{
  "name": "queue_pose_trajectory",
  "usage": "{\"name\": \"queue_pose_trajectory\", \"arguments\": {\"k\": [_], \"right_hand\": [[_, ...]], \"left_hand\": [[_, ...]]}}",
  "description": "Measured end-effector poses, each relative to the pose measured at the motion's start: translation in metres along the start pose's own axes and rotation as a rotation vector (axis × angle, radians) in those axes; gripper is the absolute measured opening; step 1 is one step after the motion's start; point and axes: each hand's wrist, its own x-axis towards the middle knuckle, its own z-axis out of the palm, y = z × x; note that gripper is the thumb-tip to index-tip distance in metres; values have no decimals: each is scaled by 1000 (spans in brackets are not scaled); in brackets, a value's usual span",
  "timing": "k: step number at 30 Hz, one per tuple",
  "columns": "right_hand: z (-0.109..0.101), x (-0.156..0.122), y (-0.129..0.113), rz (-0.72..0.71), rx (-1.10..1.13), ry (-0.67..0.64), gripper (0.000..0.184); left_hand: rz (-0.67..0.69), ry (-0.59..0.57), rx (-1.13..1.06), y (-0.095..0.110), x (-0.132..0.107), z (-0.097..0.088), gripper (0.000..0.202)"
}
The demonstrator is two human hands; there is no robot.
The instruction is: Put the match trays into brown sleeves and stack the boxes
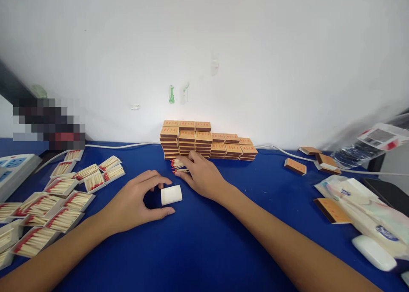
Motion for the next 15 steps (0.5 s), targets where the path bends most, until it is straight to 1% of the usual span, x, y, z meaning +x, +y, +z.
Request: {"name": "queue_pose_trajectory", "arguments": {"k": [4,15], "right_hand": [[2,0,0,-3,22,14,38],[2,1,0,14,72,16,35]], "left_hand": [[10,-8,-21,0,0,0,45],[15,-30,-29,1,0,0,42]]}}
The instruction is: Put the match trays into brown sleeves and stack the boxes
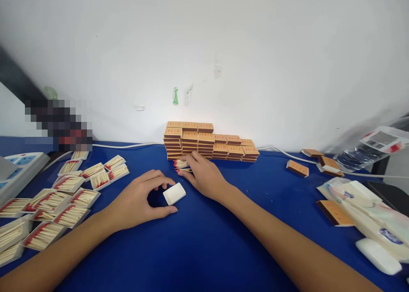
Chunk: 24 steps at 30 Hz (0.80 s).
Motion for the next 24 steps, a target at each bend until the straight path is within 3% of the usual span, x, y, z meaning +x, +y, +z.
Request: {"name": "queue_pose_trajectory", "arguments": {"k": [17,24], "right_hand": [[-6,2,-3,54,-50,-71,34],[-5,1,-8,47,-166,-88,34]], "left_hand": [[-23,-45,-23,3,0,-2,39],[-23,-50,-30,4,-1,-2,38]]}}
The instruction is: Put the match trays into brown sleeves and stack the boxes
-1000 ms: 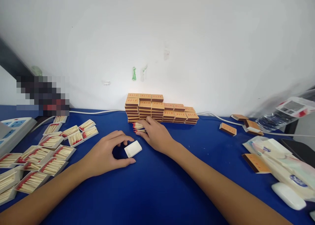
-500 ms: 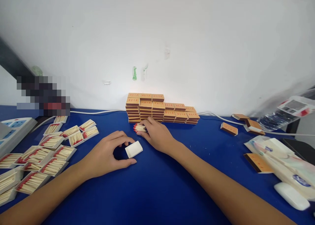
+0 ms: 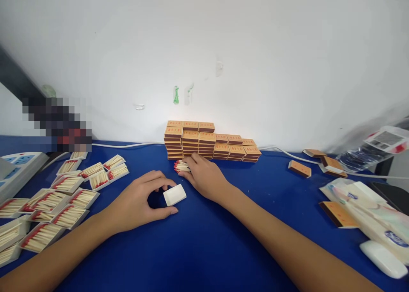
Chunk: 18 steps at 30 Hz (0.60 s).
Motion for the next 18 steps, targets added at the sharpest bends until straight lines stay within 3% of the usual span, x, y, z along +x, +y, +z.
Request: {"name": "queue_pose_trajectory", "arguments": {"k": [6,14,18], "right_hand": [[2,0,-1,-19,-23,37,33],[0,2,4,-3,148,3,22],[0,1,4,-18,147,5,29]], "left_hand": [[-15,-14,11,0,1,0,40],[-16,-20,10,1,0,-1,38],[-15,-25,9,2,0,-2,37]]}}
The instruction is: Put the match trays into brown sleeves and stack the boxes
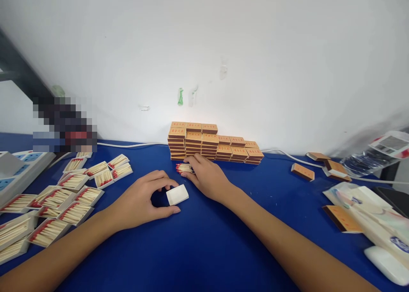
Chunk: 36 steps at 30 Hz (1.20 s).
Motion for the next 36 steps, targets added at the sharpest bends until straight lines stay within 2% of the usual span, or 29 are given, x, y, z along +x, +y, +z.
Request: {"name": "queue_pose_trajectory", "arguments": {"k": [12,20,25,28,31,36], "right_hand": [[-6,-11,0,-34,14,15,19],[-25,-50,18,44,-42,25,22],[-41,-74,22,81,28,148,21],[-43,-79,23,40,69,189,13],[-37,-78,22,4,103,173,10],[-24,-76,17,-10,64,128,8]], "left_hand": [[22,9,7,0,0,-1,33],[86,-4,-51,12,-4,9,33],[101,-20,-106,24,-7,19,32],[91,-9,-100,27,0,21,33],[55,-56,-65,32,16,19,29],[136,-114,-62,35,32,22,32]]}}
